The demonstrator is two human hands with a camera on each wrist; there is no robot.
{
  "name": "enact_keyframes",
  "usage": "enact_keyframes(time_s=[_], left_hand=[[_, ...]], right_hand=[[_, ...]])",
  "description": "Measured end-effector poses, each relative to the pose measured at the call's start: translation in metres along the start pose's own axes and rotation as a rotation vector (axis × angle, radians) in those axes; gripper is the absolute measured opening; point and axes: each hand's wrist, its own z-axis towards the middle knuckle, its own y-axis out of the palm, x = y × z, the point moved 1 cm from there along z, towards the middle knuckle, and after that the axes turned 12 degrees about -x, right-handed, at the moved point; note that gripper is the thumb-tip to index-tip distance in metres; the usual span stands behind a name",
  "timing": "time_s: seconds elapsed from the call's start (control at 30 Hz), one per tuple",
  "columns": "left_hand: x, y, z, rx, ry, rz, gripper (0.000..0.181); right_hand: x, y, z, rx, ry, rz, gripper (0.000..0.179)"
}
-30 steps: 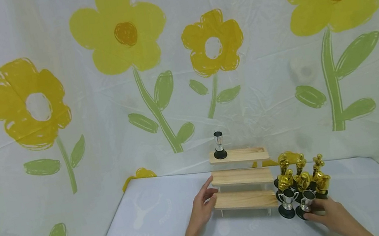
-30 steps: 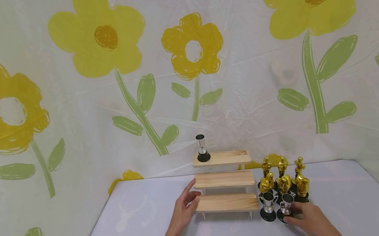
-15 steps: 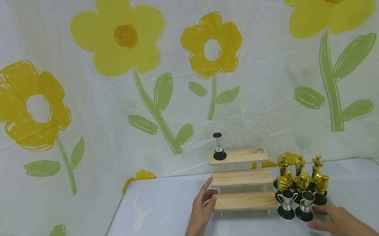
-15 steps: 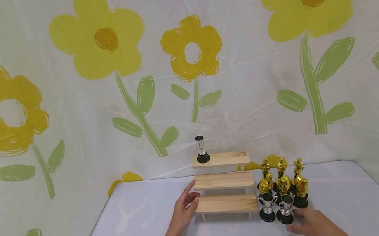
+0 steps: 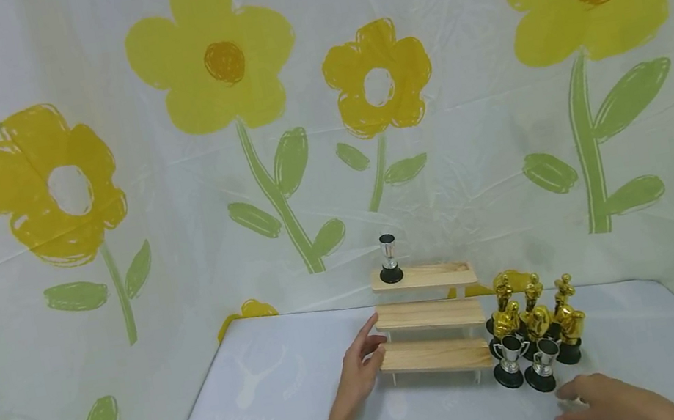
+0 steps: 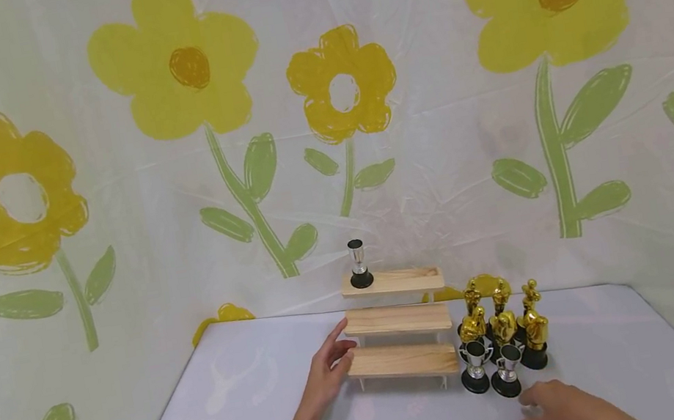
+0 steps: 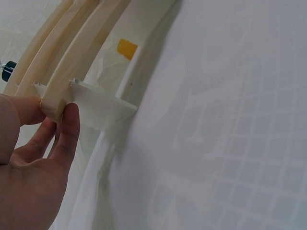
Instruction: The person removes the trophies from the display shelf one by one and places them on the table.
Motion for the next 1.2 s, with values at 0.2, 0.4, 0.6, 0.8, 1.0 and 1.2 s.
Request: enact_keyframes(time_s=[0.2,0.4,0.6,0.8,1.0,1.2], left_hand=[[-0.013,-0.002,0.002,-0.003,0.003,0.01,0.058],[-0.013,-0.005,0.002,-0.005,0.015,0.014,0.057],[-0.016,-0.005,0.002,-0.003,0.008,0.02,0.058],[-0.018,-0.003,-0.001,-0.014,0.007,0.011,0.059],[-0.019,-0.003,0.0,-0.016,0.002,0.008,0.059],[-0.016,-0.004,0.002,-0.014,0.007,-0.021,0.059]], right_hand=[[-0.024,-0.004,-0.015,-0.072,-0.036,0.011,0.057],[-0.063,-0.024,-0.037,-0.094,-0.258,-0.109,0.049],[-0.1,-0.055,-0.048,-0.068,-0.537,-0.219,0.052],[-0.133,-0.076,-0.04,0.064,-0.68,-0.274,0.051],[-0.163,-0.099,-0.013,0.314,-0.704,-0.225,0.045],[-0.184,-0.113,0.027,0.479,-0.648,-0.12,0.044]])
